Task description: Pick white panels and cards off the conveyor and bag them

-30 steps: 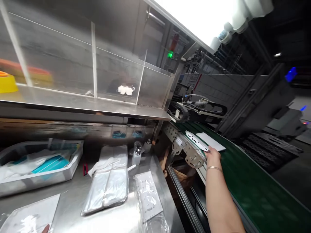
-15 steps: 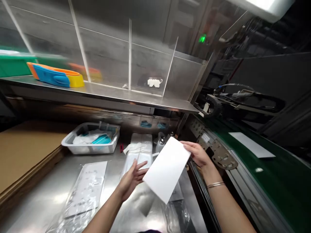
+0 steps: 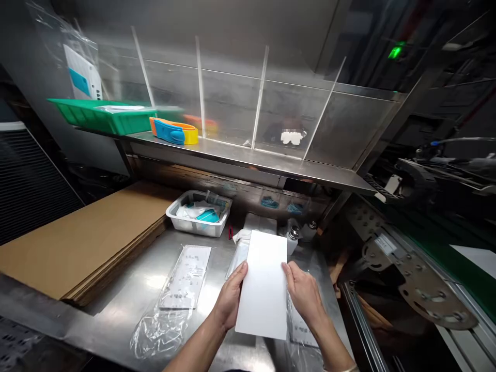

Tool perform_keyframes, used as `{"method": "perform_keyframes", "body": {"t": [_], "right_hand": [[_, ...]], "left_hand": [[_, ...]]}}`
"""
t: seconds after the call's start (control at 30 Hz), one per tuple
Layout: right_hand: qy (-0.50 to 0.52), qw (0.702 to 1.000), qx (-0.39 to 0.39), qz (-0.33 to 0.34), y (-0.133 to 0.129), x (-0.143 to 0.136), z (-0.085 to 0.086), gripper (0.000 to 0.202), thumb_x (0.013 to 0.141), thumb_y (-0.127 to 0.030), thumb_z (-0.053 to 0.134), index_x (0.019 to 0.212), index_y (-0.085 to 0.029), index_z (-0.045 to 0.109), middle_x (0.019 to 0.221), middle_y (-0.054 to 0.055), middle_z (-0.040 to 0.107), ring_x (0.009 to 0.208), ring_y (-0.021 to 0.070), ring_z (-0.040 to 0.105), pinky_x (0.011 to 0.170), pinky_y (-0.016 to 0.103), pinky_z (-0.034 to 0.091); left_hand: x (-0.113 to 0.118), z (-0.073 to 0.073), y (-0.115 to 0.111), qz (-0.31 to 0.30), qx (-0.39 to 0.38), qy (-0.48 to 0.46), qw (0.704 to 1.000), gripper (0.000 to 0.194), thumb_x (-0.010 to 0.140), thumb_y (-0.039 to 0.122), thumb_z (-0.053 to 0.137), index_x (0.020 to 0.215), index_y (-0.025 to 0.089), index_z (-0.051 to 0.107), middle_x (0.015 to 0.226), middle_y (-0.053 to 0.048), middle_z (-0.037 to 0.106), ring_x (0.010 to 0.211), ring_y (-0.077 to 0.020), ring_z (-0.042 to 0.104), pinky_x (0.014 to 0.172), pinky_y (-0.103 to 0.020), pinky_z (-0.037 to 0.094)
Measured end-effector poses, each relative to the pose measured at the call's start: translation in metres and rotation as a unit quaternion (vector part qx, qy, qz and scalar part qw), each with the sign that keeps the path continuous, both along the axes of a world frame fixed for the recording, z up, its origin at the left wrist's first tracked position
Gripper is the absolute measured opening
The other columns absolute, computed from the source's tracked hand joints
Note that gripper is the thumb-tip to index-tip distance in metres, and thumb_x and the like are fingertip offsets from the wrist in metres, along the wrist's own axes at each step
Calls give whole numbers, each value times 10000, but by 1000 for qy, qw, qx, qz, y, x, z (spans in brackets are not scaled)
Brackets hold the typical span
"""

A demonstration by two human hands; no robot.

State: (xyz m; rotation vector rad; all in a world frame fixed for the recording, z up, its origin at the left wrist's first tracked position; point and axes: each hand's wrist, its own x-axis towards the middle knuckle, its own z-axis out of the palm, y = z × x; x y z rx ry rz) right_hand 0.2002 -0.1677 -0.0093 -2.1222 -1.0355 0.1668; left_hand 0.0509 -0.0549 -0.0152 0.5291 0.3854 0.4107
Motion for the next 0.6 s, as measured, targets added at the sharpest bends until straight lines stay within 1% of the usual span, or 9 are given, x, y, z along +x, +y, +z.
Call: {"method": "perform_keyframes", "body": {"t": [0.07,0.17,0.23,0.3,0.33,0.37,0.43,0.5,0.6], "right_hand": [[-30,999,11,12,0,0,-4,365,887,-446,353,588,-242,400,501,-33,421,473,153,396,516,279,215],[43,995,83,-25,-2,18,-7,298,850,-463,426,648,-250,476,536,-24,473,511,169,454,537,279,280],[86,985,132,-74,-2,29,-7,258,784,-494,517,811,-240,552,700,19,589,641,198,543,577,284,357],[157,971,160,-86,2,31,-4,411,750,-523,554,1031,-224,532,939,72,630,792,221,590,608,291,417],[190,966,156,-74,5,28,-1,449,756,-536,545,1077,-224,514,990,80,627,818,223,597,602,289,430],[210,965,145,-58,10,22,1,429,768,-543,533,1060,-230,526,961,70,638,791,217,599,583,283,426],[181,975,119,-44,21,7,5,307,788,-541,517,855,-246,572,723,17,627,638,191,557,540,272,374],[106,986,112,-64,31,-4,5,323,801,-527,505,639,-248,509,518,-24,504,504,162,446,519,274,305],[106,980,139,-93,41,-5,-4,374,828,-517,462,574,-242,448,477,-32,459,460,148,402,510,276,287]], "left_hand": [[-3,2,1,1,-14,0,1000,374,842,362,543,1186,216,534,1030,-60,680,949,-231,636,873,-343,469],[-7,3,2,-4,-57,11,998,397,826,365,567,1186,201,530,1028,-80,676,932,-243,642,858,-365,479],[-8,3,2,-13,-77,18,997,413,824,383,565,1185,185,528,1033,-100,672,930,-260,643,840,-386,488],[-8,3,1,-13,-79,23,997,415,824,387,564,1182,181,527,1044,-107,667,933,-265,643,830,-388,493],[-8,3,-1,-7,-76,24,997,410,823,380,569,1182,187,527,1053,-101,665,935,-261,643,831,-379,494],[-8,3,-3,1,-71,25,997,407,821,368,576,1187,197,524,1066,-92,661,941,-253,641,834,-367,494],[-6,3,-7,23,-62,27,997,419,817,350,587,1208,223,508,1089,-73,655,951,-240,638,841,-350,493],[-6,3,-10,45,-64,35,996,448,814,352,591,1232,232,486,1096,-70,653,954,-239,637,843,-351,494],[-8,4,-12,56,-81,34,995,470,811,369,589,1242,220,478,1085,-86,656,944,-259,640,842,-379,494]]}}
